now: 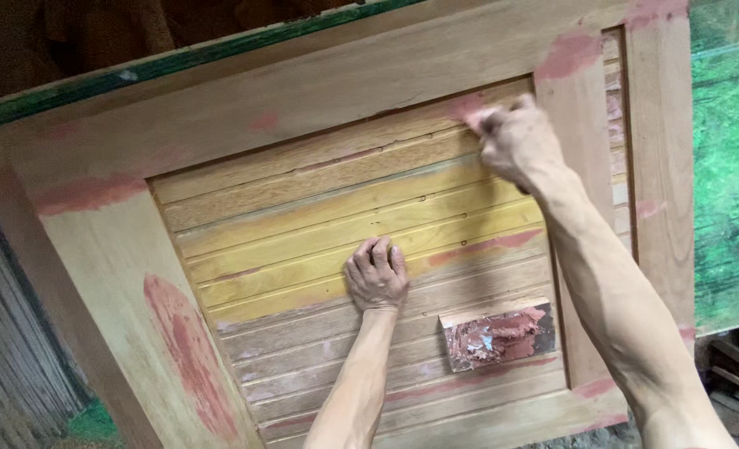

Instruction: The person applies a reddish wood filler to a wooden door using a putty knife. They spread the filler across the surface and into the grooves of the door panels, working systematically across different sections.

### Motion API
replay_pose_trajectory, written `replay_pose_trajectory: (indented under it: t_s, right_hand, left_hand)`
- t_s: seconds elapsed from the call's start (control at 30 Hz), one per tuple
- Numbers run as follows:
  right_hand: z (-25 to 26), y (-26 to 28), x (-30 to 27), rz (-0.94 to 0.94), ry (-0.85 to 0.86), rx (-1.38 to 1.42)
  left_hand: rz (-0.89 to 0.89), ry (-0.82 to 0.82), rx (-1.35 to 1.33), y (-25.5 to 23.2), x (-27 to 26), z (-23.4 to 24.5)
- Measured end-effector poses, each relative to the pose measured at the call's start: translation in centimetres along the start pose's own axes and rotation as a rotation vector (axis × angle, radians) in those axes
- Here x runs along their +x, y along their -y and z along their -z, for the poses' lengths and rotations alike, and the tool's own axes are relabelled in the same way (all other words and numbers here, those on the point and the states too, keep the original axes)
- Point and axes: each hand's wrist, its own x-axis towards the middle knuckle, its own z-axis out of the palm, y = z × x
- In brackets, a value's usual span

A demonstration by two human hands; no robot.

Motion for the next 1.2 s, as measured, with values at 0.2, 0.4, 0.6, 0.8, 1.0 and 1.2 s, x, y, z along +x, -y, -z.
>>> replay_pose_trajectory:
  t_s: [0.2, 0.4, 0.6, 0.8, 1.0, 1.2]
  right_hand:
    - [2.6, -1.3, -0.1, -0.201, 0.181, 0.064]
    - [2.4, -0.1, 2.6, -0.505, 0.016, 0.330]
    - [-3.4, 2.7, 5.7, -0.492, 0.152, -0.014]
    - [-8.8, 9.5, 5.1, 0.108, 0.205, -0.306]
    - [-4.1, 7.1, 2.8, -0.182, -0.112, 0.233]
    - [3.4, 5.5, 1.4, -0.509, 0.138, 0.454]
  left_hand:
    - [0.010, -0.001, 0.004, 0.0, -0.1, -0.2]
    - [0.010, -0.035, -0.013, -0.2, 0.1, -0.1]
    - [0.009, -0.048, -0.028, -0.3, 0.2, 0.0]
    - [-0.012, -0.020, 0.027, -0.2, 0.0, -0.2]
    - [-0.030, -0.065, -0.013, 0.1, 0.1, -0.4]
    - [0.000, -0.026, 0.033, 0.0, 0.0, -0.3]
